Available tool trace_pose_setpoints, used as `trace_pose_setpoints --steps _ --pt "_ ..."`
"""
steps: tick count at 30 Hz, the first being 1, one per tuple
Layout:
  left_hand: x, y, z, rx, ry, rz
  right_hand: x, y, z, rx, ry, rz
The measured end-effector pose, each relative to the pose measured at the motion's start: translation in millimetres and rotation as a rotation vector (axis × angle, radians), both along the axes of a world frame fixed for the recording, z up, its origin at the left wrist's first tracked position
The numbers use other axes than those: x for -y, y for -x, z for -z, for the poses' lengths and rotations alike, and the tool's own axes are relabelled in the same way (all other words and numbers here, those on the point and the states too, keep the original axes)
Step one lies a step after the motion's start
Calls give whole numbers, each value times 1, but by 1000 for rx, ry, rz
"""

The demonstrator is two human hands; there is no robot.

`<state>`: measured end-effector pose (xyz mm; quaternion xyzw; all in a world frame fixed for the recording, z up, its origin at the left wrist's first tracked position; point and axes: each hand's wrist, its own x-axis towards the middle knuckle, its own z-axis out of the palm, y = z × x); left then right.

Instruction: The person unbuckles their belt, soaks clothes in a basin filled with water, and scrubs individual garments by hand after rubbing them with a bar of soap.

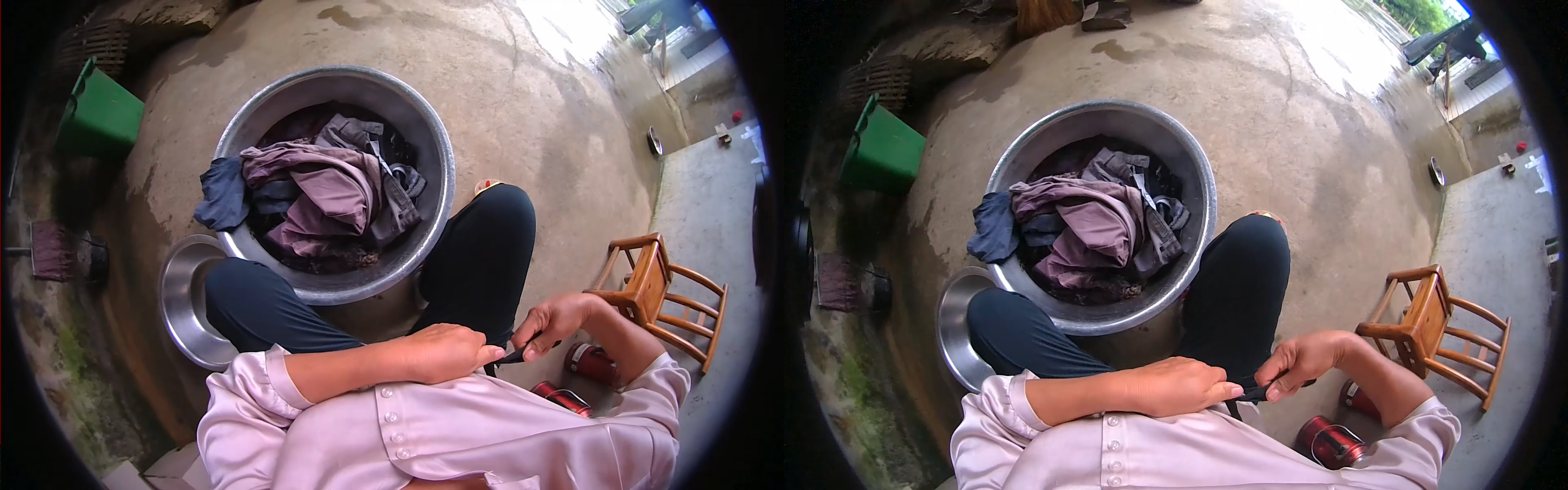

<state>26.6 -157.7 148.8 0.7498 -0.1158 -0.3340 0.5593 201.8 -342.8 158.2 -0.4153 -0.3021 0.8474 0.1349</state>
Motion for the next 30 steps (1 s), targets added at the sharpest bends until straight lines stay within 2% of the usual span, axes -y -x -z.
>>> trace_pose_setpoints --steps 5,7,9,12,15,18,21,24,25,28,30 --pt "1 10 13 116 -8 60 35 26 36 -215 136 205" --pt "1 14 23 -7 28 31 48 44 59 -295 213 296" --pt "-2 14 26 -195 12 61 51 59 65 -230 179 302" --pt "-14 17 17 -245 8 20 48 62 65 -172 85 252" --pt "-24 28 21 -182 19 -53 40 51 56 -111 1 166" --pt "-41 39 13 -218 -45 -43 17 40 34 59 -223 -88" --pt "-55 46 12 -339 -22 -4 7 31 36 56 -411 -197" --pt "-60 67 28 -149 152 -115 -14 33 22 139 -226 37" --pt "-60 71 27 -140 132 -135 -20 36 17 153 -234 42" --pt "-60 72 15 -112 45 -190 -39 49 6 240 -29 76" --pt "-59 67 9 -103 -54 -220 -42 68 18 296 -356 189"
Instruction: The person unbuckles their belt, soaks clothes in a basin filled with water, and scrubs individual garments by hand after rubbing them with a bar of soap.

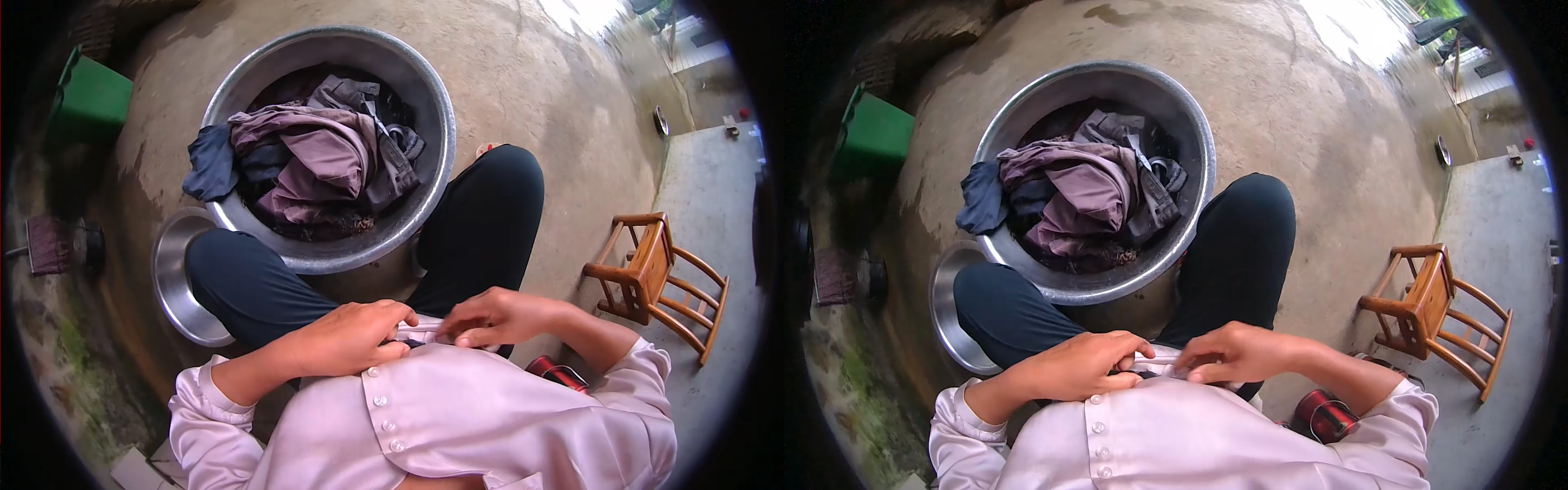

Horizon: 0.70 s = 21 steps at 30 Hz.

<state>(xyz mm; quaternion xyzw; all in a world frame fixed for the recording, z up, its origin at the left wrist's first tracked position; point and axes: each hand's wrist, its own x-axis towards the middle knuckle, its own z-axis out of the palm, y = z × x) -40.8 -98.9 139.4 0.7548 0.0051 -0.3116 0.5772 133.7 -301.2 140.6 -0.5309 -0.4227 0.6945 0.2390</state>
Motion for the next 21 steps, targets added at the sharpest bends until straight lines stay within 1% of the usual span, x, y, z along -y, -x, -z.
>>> trace_pose_setpoints --steps 1,4,5,8,9,12,13,16,19,20,21 --pt "2 4 3 41 10 -58 -1 7 5 35 -169 38" --pt "-6 12 13 79 -54 -39 -6 19 12 13 -138 16" --pt "-9 12 14 7 -10 -17 -10 18 13 -13 -132 -9" --pt "-21 10 13 -96 113 80 -19 21 11 -44 -50 -55" --pt "-28 10 14 -78 167 124 -22 22 11 -50 -32 -72" --pt "-33 9 11 -47 195 73 -30 24 10 -43 -67 -64" --pt "-31 8 9 20 66 61 -33 28 10 -36 -103 -21" --pt "-25 12 12 57 185 -215 -39 43 20 -60 -186 32" --pt "-23 15 29 -168 384 -407 -55 48 17 66 -62 -159" --pt "-23 16 32 -245 463 -470 -58 52 16 32 2 -94" --pt "-22 16 31 -246 492 -520 -60 58 14 0 64 -30"
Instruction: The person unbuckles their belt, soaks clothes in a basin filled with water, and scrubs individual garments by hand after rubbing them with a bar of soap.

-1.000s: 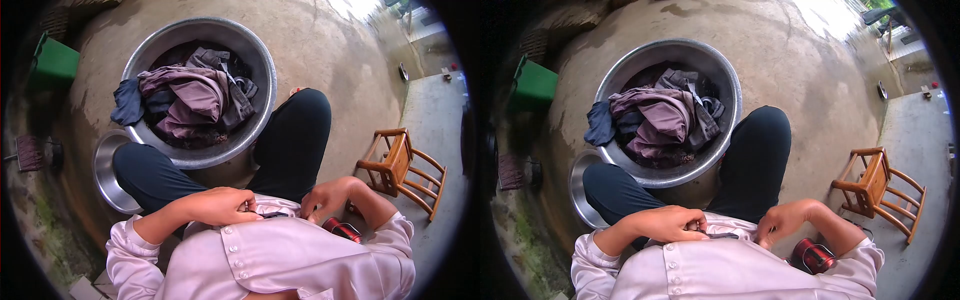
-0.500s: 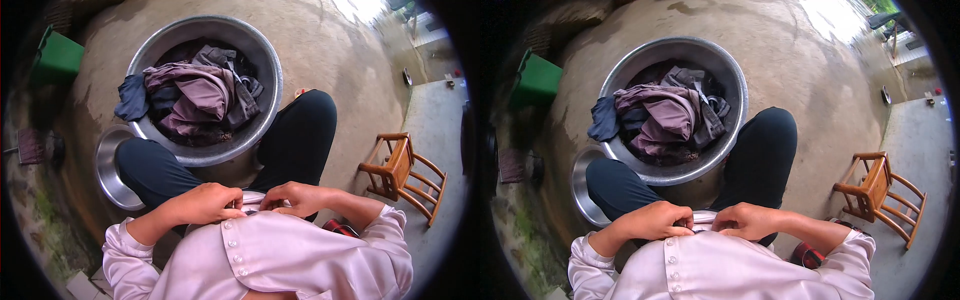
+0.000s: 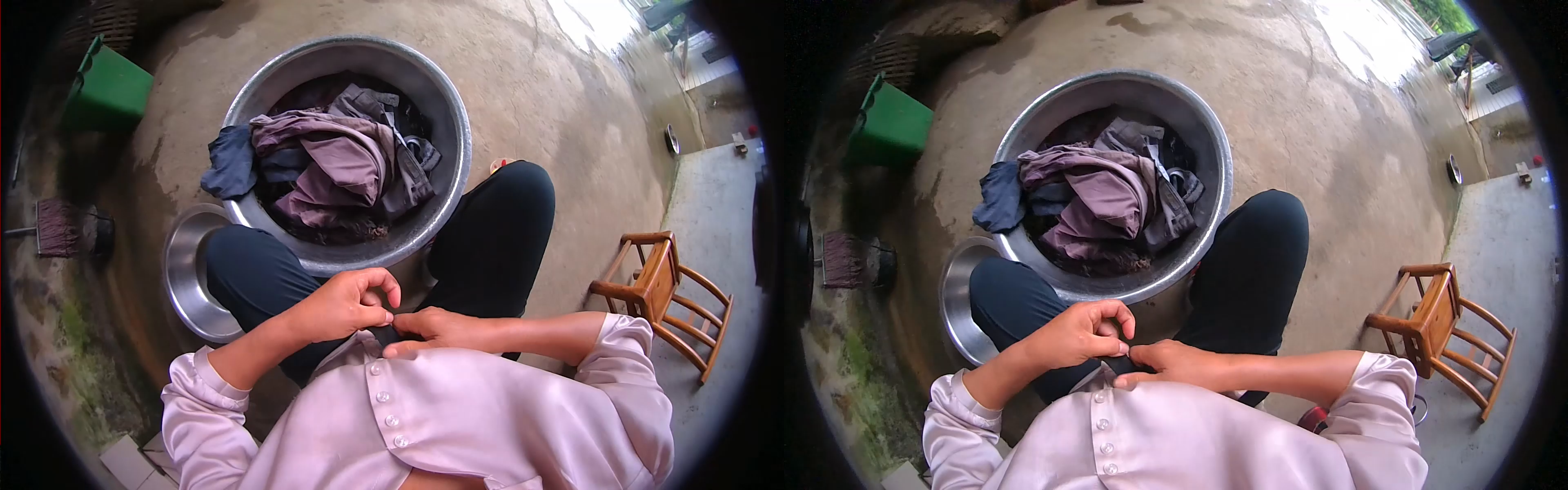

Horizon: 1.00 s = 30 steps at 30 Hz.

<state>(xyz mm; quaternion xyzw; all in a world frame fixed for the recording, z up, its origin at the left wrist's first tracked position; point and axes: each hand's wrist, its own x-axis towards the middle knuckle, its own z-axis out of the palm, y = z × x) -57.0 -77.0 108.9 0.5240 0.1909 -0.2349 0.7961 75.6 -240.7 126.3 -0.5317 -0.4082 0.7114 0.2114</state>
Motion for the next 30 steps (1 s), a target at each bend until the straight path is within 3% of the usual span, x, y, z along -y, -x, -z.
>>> trace_pose_setpoints --steps 2,5,8,17,18,23,26,30 --pt "-2 2 -4 -2 -30 -28 0 5 1 -57 63 120" --pt "1 12 -1 8 -35 -74 -6 -9 -5 91 -84 -98" --pt "1 19 -2 27 -53 -84 -2 -17 0 86 -172 -105" --pt "7 42 -5 -32 -43 -130 5 -20 4 -98 -141 43" --pt "14 42 -6 35 16 -227 3 -22 1 -104 -107 40" --pt "4 43 -6 -74 33 -125 -2 -23 -10 -95 55 8" --pt "7 46 -2 -73 57 -168 12 -16 13 -172 45 92" --pt "0 47 -16 -96 57 -182 -1 -22 -7 -207 25 46"
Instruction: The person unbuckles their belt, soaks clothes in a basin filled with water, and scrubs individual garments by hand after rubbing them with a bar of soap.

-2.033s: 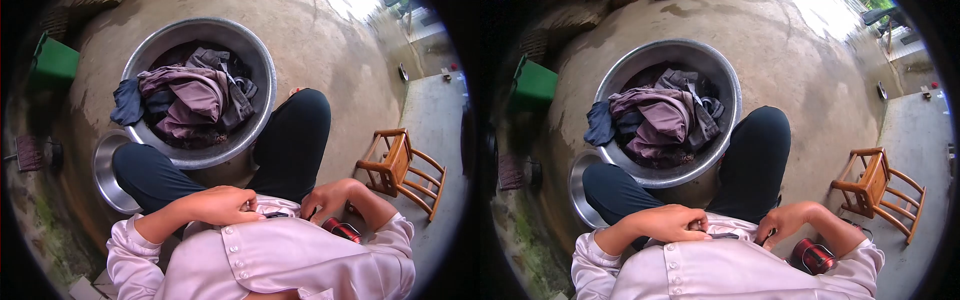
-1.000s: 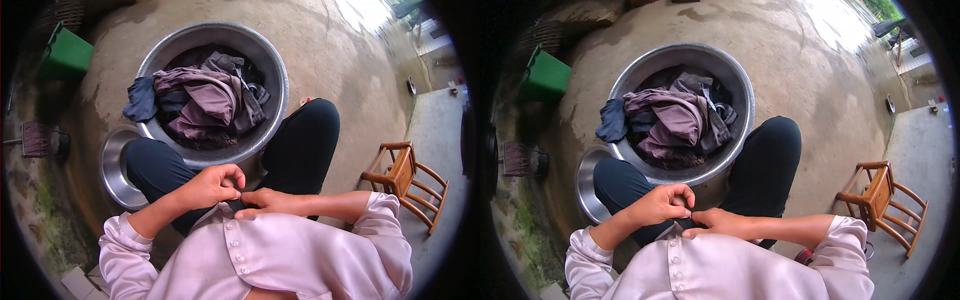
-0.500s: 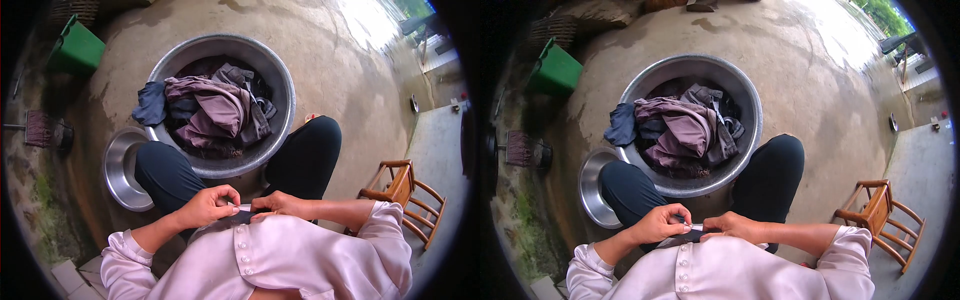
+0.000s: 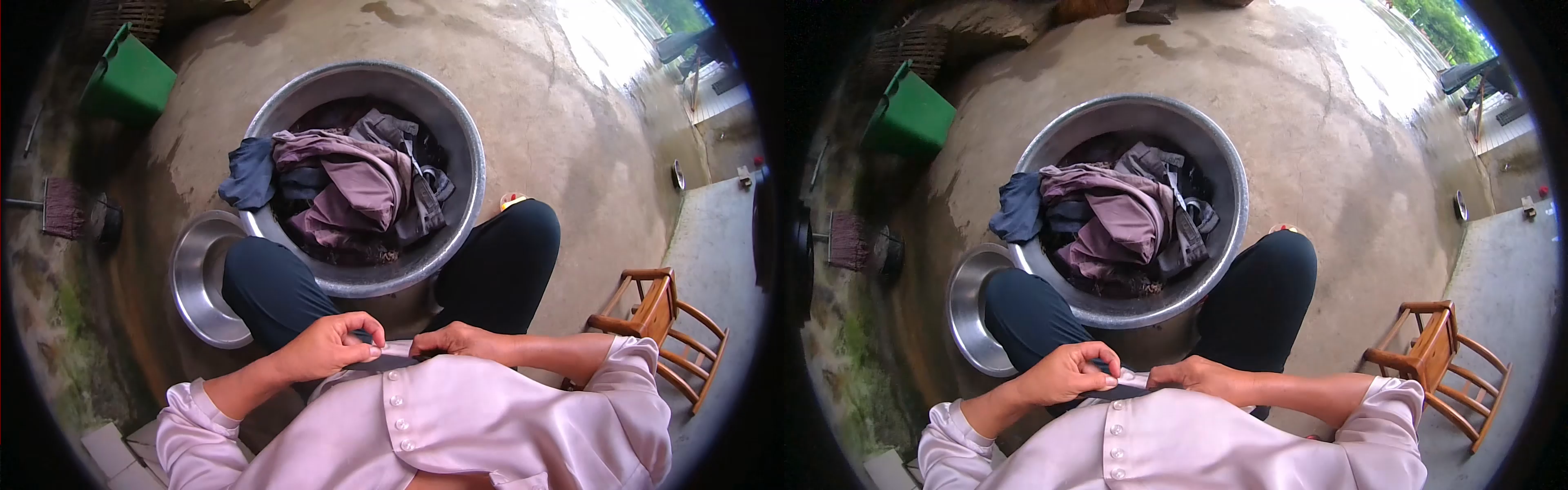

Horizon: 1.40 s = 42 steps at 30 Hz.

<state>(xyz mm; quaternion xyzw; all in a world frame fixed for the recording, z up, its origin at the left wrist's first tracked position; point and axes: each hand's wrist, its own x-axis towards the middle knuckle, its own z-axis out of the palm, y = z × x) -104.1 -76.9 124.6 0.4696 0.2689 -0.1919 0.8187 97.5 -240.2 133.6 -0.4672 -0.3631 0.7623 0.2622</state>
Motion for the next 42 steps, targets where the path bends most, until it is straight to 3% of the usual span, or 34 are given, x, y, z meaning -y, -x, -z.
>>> trace_pose_setpoints --steps 3,12,15,27,33,34,38,42 --pt "-7 -8 2 -59 -16 -25 -5 6 8 20 170 29" --pt "-24 -18 12 -20 -88 -4 -19 21 14 -184 295 149" --pt "-21 -18 12 -8 -56 -13 -24 24 2 62 317 89" --pt "-17 -21 -11 43 -52 45 -25 -5 -19 273 -38 -135" --pt "-1 -5 4 23 23 -78 -19 0 -10 216 51 -85" --pt "-5 -2 2 -94 30 19 -23 -2 -17 212 88 -120" --pt "28 19 30 -18 139 -119 -6 6 12 150 133 -123" --pt "32 37 33 -97 -164 0 -13 13 20 134 223 -109"
